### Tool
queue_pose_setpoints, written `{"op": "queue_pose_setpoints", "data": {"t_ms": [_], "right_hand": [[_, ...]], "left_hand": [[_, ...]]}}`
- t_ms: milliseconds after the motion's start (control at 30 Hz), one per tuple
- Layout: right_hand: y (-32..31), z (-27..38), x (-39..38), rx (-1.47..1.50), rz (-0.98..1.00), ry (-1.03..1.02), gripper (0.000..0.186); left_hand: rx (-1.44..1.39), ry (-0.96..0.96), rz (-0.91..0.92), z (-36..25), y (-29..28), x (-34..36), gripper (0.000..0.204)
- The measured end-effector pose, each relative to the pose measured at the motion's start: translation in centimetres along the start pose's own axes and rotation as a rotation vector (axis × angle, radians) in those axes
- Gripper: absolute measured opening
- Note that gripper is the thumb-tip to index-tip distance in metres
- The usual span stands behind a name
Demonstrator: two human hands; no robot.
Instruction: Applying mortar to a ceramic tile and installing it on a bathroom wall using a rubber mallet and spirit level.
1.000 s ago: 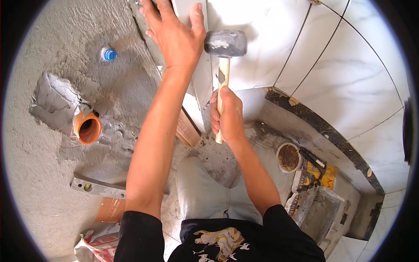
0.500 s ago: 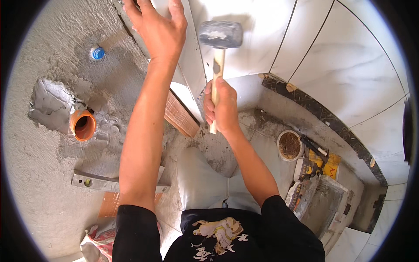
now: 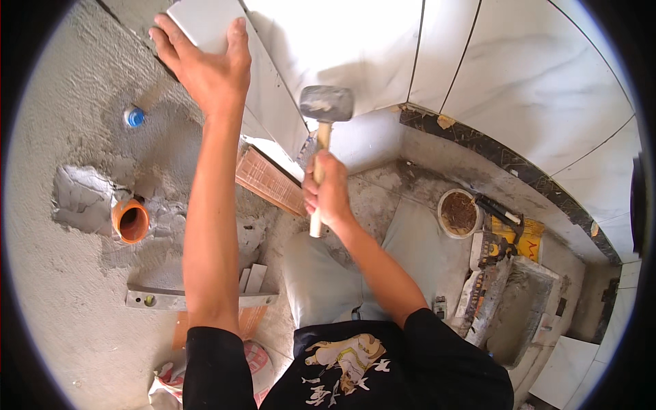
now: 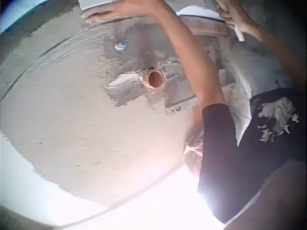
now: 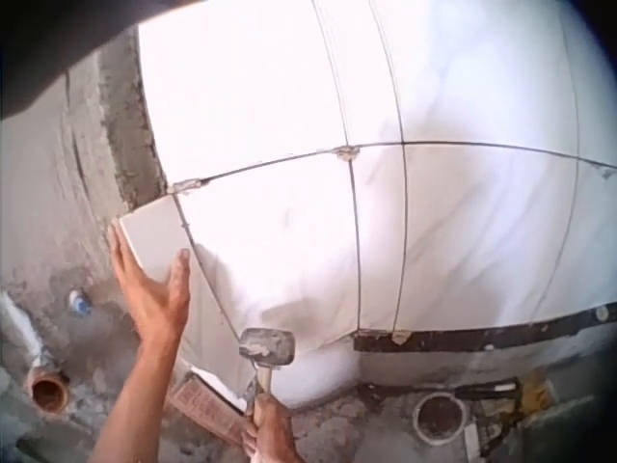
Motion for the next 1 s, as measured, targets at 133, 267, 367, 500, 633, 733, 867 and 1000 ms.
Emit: {"op": "queue_pose_setpoints", "data": {"t_ms": [133,267,367,500,633,733,867,1000], "right_hand": [[1.7,-1.0,1.7,0.034,0.059,0.080,0.041],[2.3,-0.6,2.1,0.045,0.089,0.010,0.041],[2.4,-0.1,2.0,0.017,0.097,0.003,0.039],[2.8,0.7,2.5,-0.084,0.091,-0.005,0.038],[3.6,1.3,2.2,-0.082,0.090,-0.106,0.039],[3.7,2.2,2.4,-0.079,0.100,-0.070,0.040],[4.1,2.6,2.7,-0.111,0.111,-0.069,0.041],[3.0,3.5,1.9,-0.121,0.120,-0.101,0.036]], "left_hand": [[0.057,0.001,-0.006,-0.7,0.2,0.0,0.106],[0.088,0.020,-0.025,-0.7,0.0,0.0,0.105],[0.098,-0.019,-0.025,-0.7,0.0,0.0,0.104],[0.076,-0.042,-0.013,-1.1,-0.2,0.1,0.102],[0.071,-0.039,-0.016,-1.3,-0.3,0.2,0.098],[0.055,-0.075,-0.021,-1.4,-0.3,0.3,0.103],[0.042,-0.068,-0.030,-0.8,-0.2,0.3,0.102],[0.033,-0.063,-0.035,-1.4,-0.1,0.4,0.102]]}}
Point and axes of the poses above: each hand's wrist, its own x-axis towards the middle knuckle, its own y-axis out of the palm, z = x × y, the point moved 5 cm from there along x, towards the middle knuckle, and after that the axes turned 1 degree about z, right-handed, at the moved point
